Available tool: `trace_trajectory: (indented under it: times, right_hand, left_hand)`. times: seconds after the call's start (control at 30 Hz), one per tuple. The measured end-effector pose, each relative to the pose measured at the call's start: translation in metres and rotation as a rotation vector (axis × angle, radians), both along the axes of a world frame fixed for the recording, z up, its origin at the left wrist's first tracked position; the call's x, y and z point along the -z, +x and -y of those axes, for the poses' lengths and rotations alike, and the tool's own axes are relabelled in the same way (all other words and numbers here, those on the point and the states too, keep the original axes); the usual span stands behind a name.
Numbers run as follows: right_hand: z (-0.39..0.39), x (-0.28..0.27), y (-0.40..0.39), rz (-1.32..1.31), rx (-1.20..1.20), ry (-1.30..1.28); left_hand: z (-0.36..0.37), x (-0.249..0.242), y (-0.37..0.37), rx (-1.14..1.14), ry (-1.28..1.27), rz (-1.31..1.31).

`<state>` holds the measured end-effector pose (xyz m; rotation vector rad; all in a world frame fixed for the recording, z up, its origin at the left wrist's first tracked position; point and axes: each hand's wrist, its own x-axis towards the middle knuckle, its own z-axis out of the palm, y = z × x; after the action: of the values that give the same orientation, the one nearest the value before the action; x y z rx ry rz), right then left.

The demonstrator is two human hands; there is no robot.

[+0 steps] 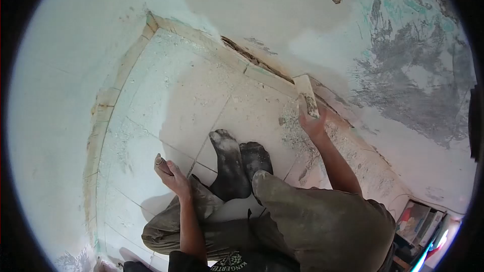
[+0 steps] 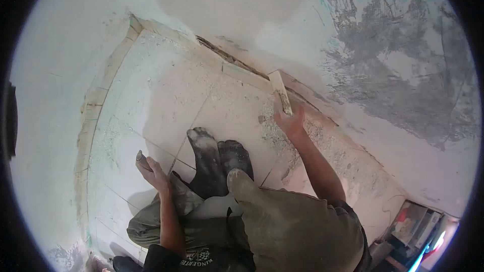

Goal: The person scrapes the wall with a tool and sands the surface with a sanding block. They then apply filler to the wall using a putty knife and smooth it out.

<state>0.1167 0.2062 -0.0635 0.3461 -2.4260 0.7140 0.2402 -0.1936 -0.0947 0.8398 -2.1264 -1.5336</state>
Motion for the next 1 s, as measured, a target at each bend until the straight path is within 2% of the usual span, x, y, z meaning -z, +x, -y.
trace_trajectory:
  times: [0.07, 0.1, 0.17, 0.2, 0.23, 0.27, 0.3, 0.37, 0.4, 0.43, 0.5, 0.57, 0.63, 0.67, 0.73, 0.77, 0.8, 0.83, 0.87, 0.93, 0.97, 1.0]
  right_hand:
    - [0.011, -0.031, 0.011, 0.173, 0.022, -0.156]
    - [0.016, -0.034, 0.016, 0.171, 0.020, -0.160]
    - [0.023, -0.036, 0.022, 0.127, 0.076, -0.323]
    - [0.017, -0.007, 0.013, 0.120, 0.077, -0.325]
    - [0.002, 0.046, 0.000, 0.101, 0.119, -0.204]
    - [-0.009, 0.073, -0.006, 0.085, 0.159, -0.078]
    - [-0.006, 0.062, -0.006, 0.085, 0.160, -0.073]
    - [0.014, 0.023, 0.004, 0.123, 0.151, -0.311]
    - [0.001, 0.034, 0.007, -0.022, 0.248, 0.247]
    - [0.003, 0.013, 0.008, -0.032, 0.241, 0.247]
    - [0.012, -0.026, 0.017, 0.061, 0.030, -0.149]
    - [0.011, 0.010, 0.007, -0.036, -0.016, -0.247]
    - [-0.002, 0.069, -0.020, 0.182, 0.105, -0.534]
    - [0.010, 0.049, -0.034, 0.177, 0.103, -0.527]
    - [0.054, -0.011, -0.055, -0.144, 0.201, 0.245]
    - [0.051, -0.007, -0.049, -0.149, 0.205, 0.244]
    - [0.045, 0.001, -0.036, -0.070, 0.171, 0.368]
    - [0.044, 0.001, -0.025, 0.007, 0.131, 0.493]
    - [0.039, -0.001, -0.015, -0.002, 0.124, 0.497]
    - [0.033, -0.023, 0.004, -0.071, -0.029, -0.083]
    - [0.021, 0.004, 0.001, -0.069, -0.035, -0.073]
    - [0.006, 0.052, -0.003, 0.000, 0.096, -0.029]
  left_hand:
    - [-0.004, -0.005, -0.002, -0.013, 0.084, 0.019]
    - [-0.004, -0.008, -0.003, -0.024, 0.161, 0.039]
    - [-0.004, -0.006, -0.005, -0.011, 0.108, -0.013]
    - [-0.004, -0.005, -0.006, 0.002, 0.061, -0.063]
    - [-0.003, -0.004, -0.006, 0.005, 0.065, -0.065]
    - [-0.002, -0.002, -0.004, 0.002, 0.092, -0.043]
    - [-0.002, 0.000, -0.004, 0.001, 0.117, -0.022]
    - [-0.003, -0.006, 0.000, 0.005, 0.117, -0.018]
    - [-0.004, -0.007, -0.003, -0.002, 0.118, -0.045]
    - [-0.003, -0.004, -0.004, -0.010, 0.119, -0.054]
    - [0.002, 0.001, -0.002, -0.020, 0.129, -0.045]
    - [0.001, -0.004, -0.003, -0.034, 0.117, -0.051]
    - [-0.006, -0.010, -0.005, -0.031, 0.117, -0.052]
    - [-0.009, -0.013, -0.007, -0.017, 0.067, -0.082]
    - [-0.010, -0.015, -0.005, 0.002, 0.014, -0.112]
    - [-0.007, -0.012, -0.003, 0.006, -0.084, -0.076]
    - [-0.003, -0.011, -0.004, 0.008, -0.182, -0.044]
    - [-0.002, -0.016, -0.007, 0.004, -0.182, -0.053]
    - [-0.001, -0.022, -0.008, -0.018, -0.175, -0.029]
    - [-0.003, -0.020, -0.002, -0.048, -0.153, 0.009]
    - [0.000, -0.012, -0.002, -0.046, -0.117, -0.005]
    - [0.001, -0.008, -0.004, -0.034, -0.085, -0.020]
